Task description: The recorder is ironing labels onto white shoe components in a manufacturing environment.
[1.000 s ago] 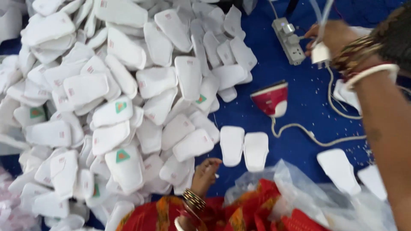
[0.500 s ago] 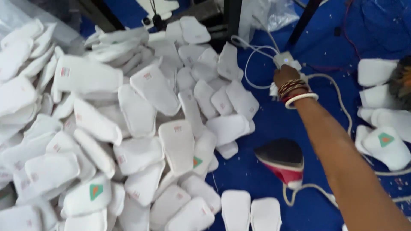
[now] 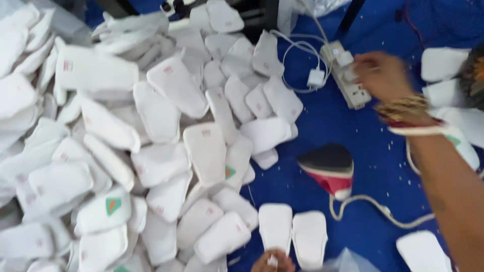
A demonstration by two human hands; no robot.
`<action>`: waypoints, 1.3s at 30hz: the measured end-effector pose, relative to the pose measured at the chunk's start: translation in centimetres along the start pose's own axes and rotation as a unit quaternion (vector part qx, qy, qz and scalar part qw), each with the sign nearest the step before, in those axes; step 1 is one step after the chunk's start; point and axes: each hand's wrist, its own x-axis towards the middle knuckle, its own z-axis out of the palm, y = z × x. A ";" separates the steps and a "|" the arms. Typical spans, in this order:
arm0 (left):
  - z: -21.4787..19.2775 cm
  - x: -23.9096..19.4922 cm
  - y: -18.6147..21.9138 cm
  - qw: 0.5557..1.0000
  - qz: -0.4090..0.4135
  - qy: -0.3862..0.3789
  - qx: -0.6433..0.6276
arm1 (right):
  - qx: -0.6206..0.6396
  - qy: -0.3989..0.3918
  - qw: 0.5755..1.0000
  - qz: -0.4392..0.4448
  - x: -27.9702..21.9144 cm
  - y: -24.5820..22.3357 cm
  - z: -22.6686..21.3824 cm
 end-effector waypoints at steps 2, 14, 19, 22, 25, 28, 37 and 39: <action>8.8 0.5 3.5 1.000 0.009 -0.001 -0.010 | 0.026 0.071 0.981 -0.181 -8.0 -0.2 -3.5; 25.6 -3.0 12.9 0.978 0.070 -0.041 0.190 | 0.026 -0.129 0.991 -0.031 -39.3 6.3 10.0; 25.5 -2.1 11.5 0.993 0.048 -0.068 0.086 | -0.003 -0.097 0.984 -0.152 -40.7 2.3 11.3; 25.6 -2.1 10.9 0.992 0.056 -0.062 0.099 | -0.036 -0.085 0.969 -0.228 -40.6 3.3 12.2; 25.8 -1.8 11.2 0.990 0.048 -0.061 0.118 | -0.030 -0.076 0.969 -0.234 -39.9 4.7 12.8; 25.0 -0.6 10.6 0.981 0.060 -0.022 0.185 | 0.054 -0.097 0.983 -0.143 -38.2 7.3 13.0; 26.3 1.8 7.1 0.634 0.262 0.115 0.718 | 0.141 -0.114 0.983 0.020 -34.2 14.7 14.7; 25.3 2.7 6.2 0.594 0.254 0.129 0.753 | 0.114 -0.091 0.989 0.012 -34.2 13.8 14.8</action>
